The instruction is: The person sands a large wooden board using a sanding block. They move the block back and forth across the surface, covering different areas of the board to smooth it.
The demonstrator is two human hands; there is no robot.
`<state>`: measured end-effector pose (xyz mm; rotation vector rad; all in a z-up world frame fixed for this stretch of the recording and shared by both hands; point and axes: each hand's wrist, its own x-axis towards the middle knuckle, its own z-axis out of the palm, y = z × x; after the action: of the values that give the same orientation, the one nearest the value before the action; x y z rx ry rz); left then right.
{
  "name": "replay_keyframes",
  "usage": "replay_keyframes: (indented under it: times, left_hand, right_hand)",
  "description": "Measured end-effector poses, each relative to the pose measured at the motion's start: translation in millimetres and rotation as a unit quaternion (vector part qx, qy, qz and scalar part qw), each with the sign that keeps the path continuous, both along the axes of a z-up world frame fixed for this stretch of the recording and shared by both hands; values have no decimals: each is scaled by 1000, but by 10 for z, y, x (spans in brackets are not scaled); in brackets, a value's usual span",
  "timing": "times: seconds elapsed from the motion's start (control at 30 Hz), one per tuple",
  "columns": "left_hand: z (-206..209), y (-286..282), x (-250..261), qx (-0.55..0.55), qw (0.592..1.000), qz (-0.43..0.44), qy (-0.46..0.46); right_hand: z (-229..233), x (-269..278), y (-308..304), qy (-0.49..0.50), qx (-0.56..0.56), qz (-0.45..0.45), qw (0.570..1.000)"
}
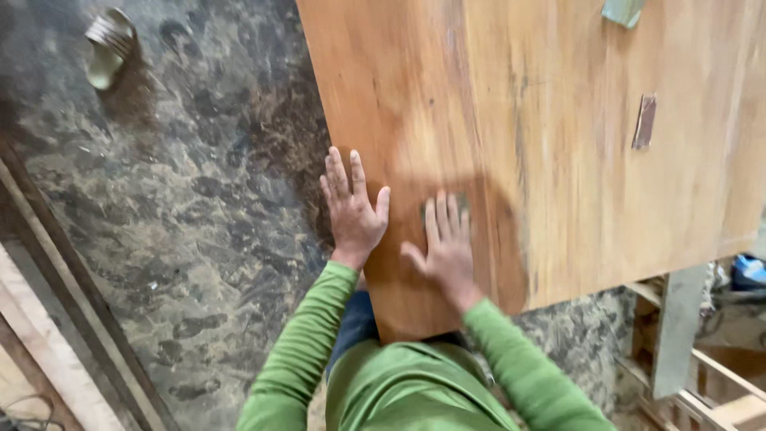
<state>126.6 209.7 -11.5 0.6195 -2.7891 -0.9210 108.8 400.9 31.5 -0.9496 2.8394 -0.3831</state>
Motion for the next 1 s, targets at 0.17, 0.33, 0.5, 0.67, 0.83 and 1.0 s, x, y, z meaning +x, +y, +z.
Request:
replay_keyframes:
  times: [0.17,0.33,0.5,0.67,0.83,1.0]
  left_hand:
    - [60,-12,-29,19,1000,2,13]
    - [-16,-29,-26,18,1000,0,5]
    - [42,-34,-39,26,1000,-1,-1]
    - [13,-40,-7,18,1000,1,-12]
    - [43,-41,-34,20,1000,1,-14]
    - [-21,-27,-20,8,1000,2,-11]
  right_hand:
    - [-52,-215,-138,46,-14,20,999]
    - [-234,-922,-654,10,-27,-46,999]
    - [-22,-419,-347,-13,-2,-48,999]
    - [-239,-785,-504,-8,-4,-60,998]
    - [-4,-512,-432,-39,-7,-68,997]
    - [-193,-838,-545,-35,-9,-71,997]
